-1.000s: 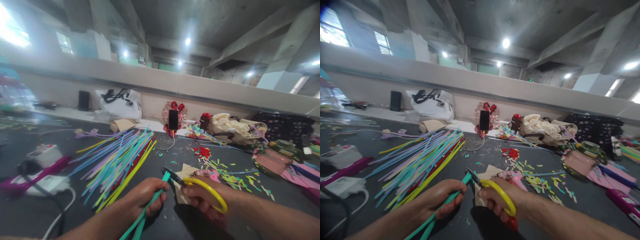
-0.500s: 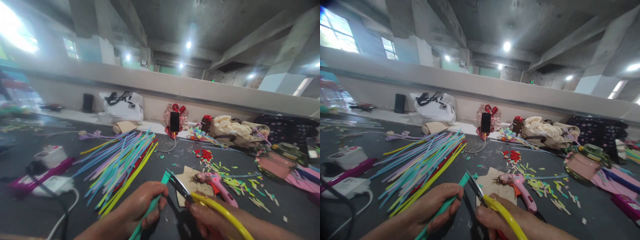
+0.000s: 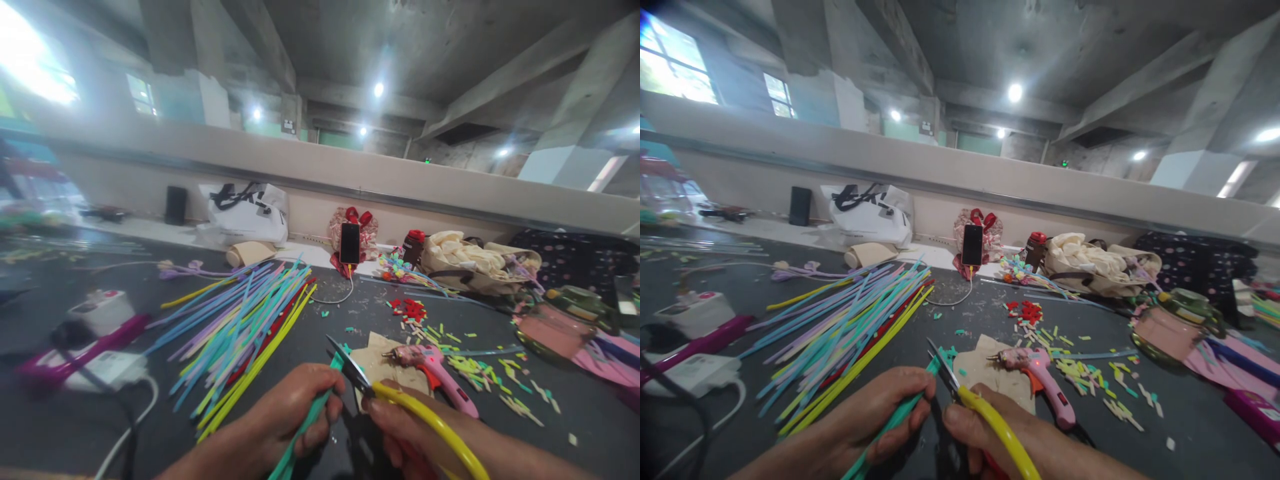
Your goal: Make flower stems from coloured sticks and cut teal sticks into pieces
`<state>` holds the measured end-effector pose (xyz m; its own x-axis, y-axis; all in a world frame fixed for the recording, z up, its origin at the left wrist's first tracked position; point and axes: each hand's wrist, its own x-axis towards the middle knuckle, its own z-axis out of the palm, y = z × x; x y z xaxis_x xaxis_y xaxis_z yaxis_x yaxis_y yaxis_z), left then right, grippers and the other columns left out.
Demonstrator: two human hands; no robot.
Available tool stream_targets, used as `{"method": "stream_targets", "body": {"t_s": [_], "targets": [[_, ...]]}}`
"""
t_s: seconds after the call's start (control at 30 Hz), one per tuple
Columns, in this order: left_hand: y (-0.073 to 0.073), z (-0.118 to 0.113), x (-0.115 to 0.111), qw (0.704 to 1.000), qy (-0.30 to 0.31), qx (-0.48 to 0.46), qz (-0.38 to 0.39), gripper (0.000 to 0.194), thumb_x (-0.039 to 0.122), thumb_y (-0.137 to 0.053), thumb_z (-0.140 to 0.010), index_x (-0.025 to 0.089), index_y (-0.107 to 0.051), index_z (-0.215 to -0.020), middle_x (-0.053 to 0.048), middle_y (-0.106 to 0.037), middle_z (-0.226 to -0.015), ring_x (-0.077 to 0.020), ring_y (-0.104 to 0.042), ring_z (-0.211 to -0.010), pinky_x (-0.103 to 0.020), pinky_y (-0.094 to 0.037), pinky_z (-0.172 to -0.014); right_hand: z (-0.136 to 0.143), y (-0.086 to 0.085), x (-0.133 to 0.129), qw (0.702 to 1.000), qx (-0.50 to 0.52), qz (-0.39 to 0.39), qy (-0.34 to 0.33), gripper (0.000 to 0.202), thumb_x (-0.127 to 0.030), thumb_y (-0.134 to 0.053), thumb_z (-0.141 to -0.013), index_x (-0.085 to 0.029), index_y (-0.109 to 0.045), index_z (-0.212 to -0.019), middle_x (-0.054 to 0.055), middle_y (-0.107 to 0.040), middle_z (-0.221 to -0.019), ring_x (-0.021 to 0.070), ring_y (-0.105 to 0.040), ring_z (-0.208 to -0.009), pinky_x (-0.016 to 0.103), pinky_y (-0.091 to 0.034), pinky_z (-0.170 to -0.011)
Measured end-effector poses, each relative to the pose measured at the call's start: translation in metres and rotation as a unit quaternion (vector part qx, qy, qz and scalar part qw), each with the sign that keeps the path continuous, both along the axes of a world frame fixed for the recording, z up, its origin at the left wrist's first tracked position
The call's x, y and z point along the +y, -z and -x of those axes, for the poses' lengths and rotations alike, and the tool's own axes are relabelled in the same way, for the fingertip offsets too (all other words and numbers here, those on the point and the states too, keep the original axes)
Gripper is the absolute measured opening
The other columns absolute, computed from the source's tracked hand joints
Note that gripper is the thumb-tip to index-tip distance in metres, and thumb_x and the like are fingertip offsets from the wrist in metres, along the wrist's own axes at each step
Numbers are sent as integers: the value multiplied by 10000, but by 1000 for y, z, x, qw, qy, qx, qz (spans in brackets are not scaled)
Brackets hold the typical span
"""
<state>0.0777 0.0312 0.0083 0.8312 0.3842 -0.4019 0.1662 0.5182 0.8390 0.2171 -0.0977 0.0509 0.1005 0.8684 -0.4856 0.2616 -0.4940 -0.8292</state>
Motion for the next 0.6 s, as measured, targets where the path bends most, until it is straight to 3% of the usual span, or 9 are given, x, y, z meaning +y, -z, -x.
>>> {"method": "stream_targets", "body": {"t_s": [0.3,0.6], "targets": [[2,-7,5,998,4,38,45,91,202,-403,-660,160,-479,-633,75,-450,-337,-41,-272,-167,-143,-120,-203,-3,13,14,995,47,75,46,411,-553,-368,-743,-168,-477,-651,-59,-393,-385,55,-352,-263,134,-221,-249],[-4,-13,7,993,16,100,64,134,159,-363,-684,163,-466,-599,65,-424,-307,-46,-244,-156,-147,-86,-217,-4,6,23,986,48,138,86,149,-313,-462,-678,-167,-491,-669,-62,-431,-458,16,-312,-239,108,-234,-203]]}}
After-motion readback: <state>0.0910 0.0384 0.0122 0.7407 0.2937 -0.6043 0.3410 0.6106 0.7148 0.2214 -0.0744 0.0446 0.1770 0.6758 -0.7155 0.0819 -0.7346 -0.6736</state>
